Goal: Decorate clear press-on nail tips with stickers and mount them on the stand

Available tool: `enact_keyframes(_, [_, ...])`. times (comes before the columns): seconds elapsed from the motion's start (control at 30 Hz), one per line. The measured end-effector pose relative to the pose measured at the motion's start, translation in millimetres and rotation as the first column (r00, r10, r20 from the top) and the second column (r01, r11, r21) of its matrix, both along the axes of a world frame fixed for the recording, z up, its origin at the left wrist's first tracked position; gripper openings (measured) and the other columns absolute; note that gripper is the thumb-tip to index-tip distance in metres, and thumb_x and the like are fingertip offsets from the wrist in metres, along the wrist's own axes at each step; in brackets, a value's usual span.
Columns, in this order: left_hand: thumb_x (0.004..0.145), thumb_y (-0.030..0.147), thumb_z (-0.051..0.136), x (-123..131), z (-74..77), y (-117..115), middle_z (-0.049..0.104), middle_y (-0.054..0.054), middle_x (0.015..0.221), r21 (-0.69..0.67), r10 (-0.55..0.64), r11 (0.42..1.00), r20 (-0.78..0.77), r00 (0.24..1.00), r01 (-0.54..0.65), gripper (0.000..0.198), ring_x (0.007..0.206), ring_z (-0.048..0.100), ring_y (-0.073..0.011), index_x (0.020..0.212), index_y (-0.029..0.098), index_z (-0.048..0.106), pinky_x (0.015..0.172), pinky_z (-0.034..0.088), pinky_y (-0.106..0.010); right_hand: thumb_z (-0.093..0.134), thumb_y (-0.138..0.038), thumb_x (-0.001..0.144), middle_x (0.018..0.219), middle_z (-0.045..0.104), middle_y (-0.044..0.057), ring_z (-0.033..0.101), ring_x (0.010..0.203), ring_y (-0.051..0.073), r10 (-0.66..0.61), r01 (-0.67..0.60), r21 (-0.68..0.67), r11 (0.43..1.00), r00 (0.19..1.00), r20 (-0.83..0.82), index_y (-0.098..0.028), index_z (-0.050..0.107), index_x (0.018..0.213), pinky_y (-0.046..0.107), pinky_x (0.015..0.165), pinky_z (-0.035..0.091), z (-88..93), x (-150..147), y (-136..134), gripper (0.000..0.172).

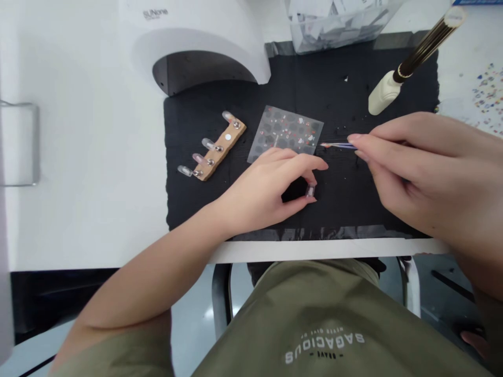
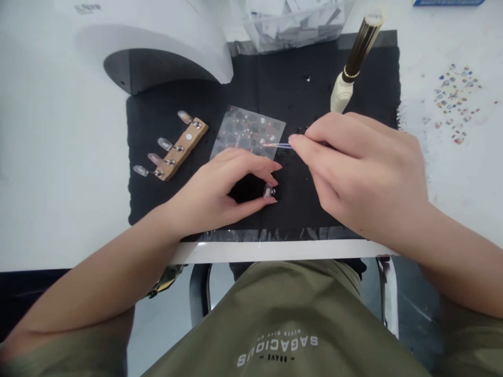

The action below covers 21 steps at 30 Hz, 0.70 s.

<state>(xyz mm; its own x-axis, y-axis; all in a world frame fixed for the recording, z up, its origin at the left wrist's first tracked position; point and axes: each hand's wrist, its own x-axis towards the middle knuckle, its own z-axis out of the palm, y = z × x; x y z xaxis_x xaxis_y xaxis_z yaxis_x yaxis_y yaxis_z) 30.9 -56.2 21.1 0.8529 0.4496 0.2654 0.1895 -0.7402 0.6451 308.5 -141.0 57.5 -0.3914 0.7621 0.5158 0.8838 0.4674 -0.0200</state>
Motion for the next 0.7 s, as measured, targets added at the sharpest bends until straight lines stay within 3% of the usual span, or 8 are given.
enact_keyframes(0.3, [0.103,0.004,0.071,1.0,-0.8,-1.4,0.087,-0.002,0.105,-0.102,0.022,0.995,0.061,0.998,-0.016,0.038,0.112,0.083,-0.0212,0.138,0.019,0.070,0.110,0.063,-0.040,0.069,-0.013,0.112,0.106,0.087,-0.001,0.081,0.085,0.019,0.024,-0.023,0.034,0.999,1.000,-0.010,-0.027,0.076,0.127,0.037,0.063,0.052,-3.1,0.9,1.7,0.021])
enact_keyframes(0.4, [0.104,0.006,0.073,0.9,1.1,-2.4,0.088,-0.003,0.109,-0.154,0.105,0.984,0.117,0.988,-0.086,0.034,0.111,0.086,-0.0183,0.136,0.018,0.072,0.110,0.068,-0.034,0.071,-0.011,0.110,0.110,0.087,0.000,0.082,0.089,0.020,0.036,-0.036,0.010,0.999,0.999,-0.020,-0.027,0.076,0.130,0.036,0.067,0.054,0.4,2.2,0.2,0.026])
enact_keyframes(0.57, [0.099,0.014,0.087,2.6,-2.0,-2.2,0.087,0.000,0.108,-0.240,0.223,0.959,0.316,0.922,-0.150,0.030,0.096,0.088,-0.0167,0.126,0.023,0.077,0.096,0.077,-0.028,0.072,-0.007,0.108,0.113,0.088,0.001,0.083,0.095,0.021,0.021,-0.022,-0.005,1.000,0.999,-0.036,-0.025,0.077,0.131,0.035,0.074,0.059,3.4,1.0,-0.8,0.030])
enact_keyframes(0.7, [0.102,0.020,0.088,4.7,-2.2,-4.1,0.086,0.000,0.106,-0.324,0.349,0.914,0.317,0.882,-0.245,0.021,0.092,0.088,-0.0171,0.121,0.025,0.081,0.095,0.080,-0.032,0.075,-0.008,0.107,0.111,0.089,0.002,0.082,0.089,0.022,0.049,-0.048,0.033,0.998,0.998,-0.039,-0.026,0.077,0.131,0.036,0.068,0.057,1.8,1.4,0.3,0.031])
